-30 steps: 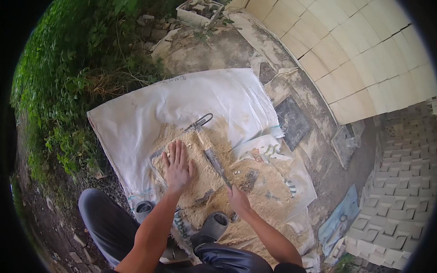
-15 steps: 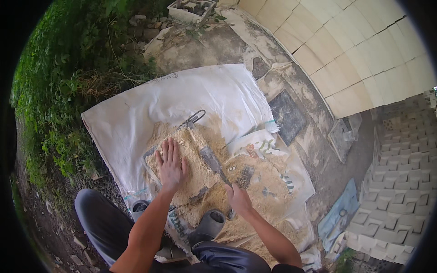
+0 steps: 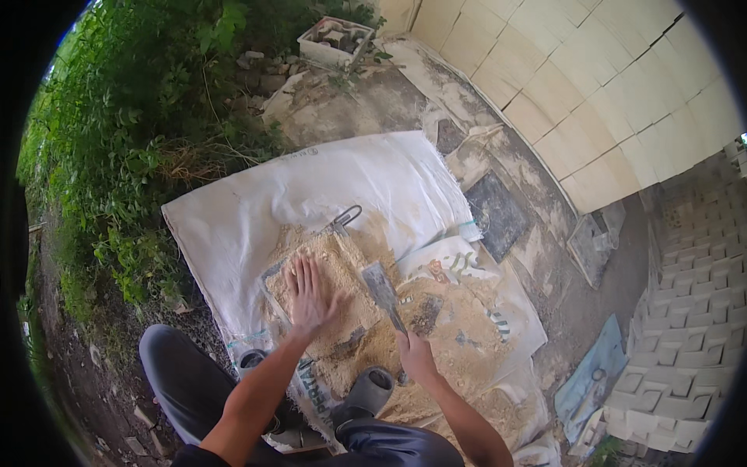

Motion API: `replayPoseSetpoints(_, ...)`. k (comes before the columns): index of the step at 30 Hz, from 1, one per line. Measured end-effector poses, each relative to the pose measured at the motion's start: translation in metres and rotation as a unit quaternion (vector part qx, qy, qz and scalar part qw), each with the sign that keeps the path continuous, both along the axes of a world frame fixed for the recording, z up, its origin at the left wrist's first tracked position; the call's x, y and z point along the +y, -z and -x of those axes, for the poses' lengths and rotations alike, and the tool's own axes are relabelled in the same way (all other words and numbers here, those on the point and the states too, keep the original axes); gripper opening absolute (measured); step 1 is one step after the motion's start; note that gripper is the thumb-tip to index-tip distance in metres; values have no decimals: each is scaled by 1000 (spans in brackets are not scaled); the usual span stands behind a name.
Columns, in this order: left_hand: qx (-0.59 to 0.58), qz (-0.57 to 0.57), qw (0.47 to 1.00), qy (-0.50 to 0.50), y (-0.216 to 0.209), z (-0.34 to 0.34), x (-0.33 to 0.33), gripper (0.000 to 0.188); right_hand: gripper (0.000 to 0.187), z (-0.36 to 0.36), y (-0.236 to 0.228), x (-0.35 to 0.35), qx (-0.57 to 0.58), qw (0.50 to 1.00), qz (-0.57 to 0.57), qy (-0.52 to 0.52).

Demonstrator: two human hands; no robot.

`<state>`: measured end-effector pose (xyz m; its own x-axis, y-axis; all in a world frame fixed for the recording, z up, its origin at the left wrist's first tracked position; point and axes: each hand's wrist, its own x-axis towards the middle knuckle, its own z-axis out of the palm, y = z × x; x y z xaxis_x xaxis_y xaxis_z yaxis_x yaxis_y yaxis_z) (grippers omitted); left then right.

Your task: The person presses and levels granular material inside a metal mold by hand and uses a small trowel to scrape excess material from the edges of the mold.

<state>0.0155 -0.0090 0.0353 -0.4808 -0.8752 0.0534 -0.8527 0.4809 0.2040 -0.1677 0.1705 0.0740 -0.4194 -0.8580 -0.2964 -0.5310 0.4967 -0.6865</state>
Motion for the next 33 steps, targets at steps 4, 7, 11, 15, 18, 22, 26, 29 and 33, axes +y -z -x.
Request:
replayPoseSetpoints(4,64,-41,994,-84,0,43,26,81,39,-2,-3,44,-29,997,-20,74)
replayPoseSetpoints(7,111,-17,981,-158,16,70,0,76,39,-10,-23,47,-38,996,-36,77)
replayPoseSetpoints(11,186,-47,974,-117,22,91,-23,64,40,-11,-33,50,-20,997,-28,65)
replayPoseSetpoints(15,179,-2,977,-116,19,66,-22,61,39,-11,-33,19,-51,994,-42,90)
replayPoseSetpoints(18,84,4,989,-122,7,29,-24,60,37,-13,-38,-31,12,998,-1,66)
replayPoseSetpoints(22,80,11,987,-137,8,30,-26,60,36,-13,4,-62,82,996,-29,-25)
replayPoseSetpoints(26,82,5,986,-145,11,31,-22,58,38,-3,11,-65,24,995,-74,-55)
replayPoseSetpoints(29,84,14,986,-146,12,30,-24,57,38,-3,-10,-80,79,995,-30,-52)
replayPoseSetpoints(33,102,13,985,-137,3,31,-26,57,38,-16,-28,-98,66,998,7,3)
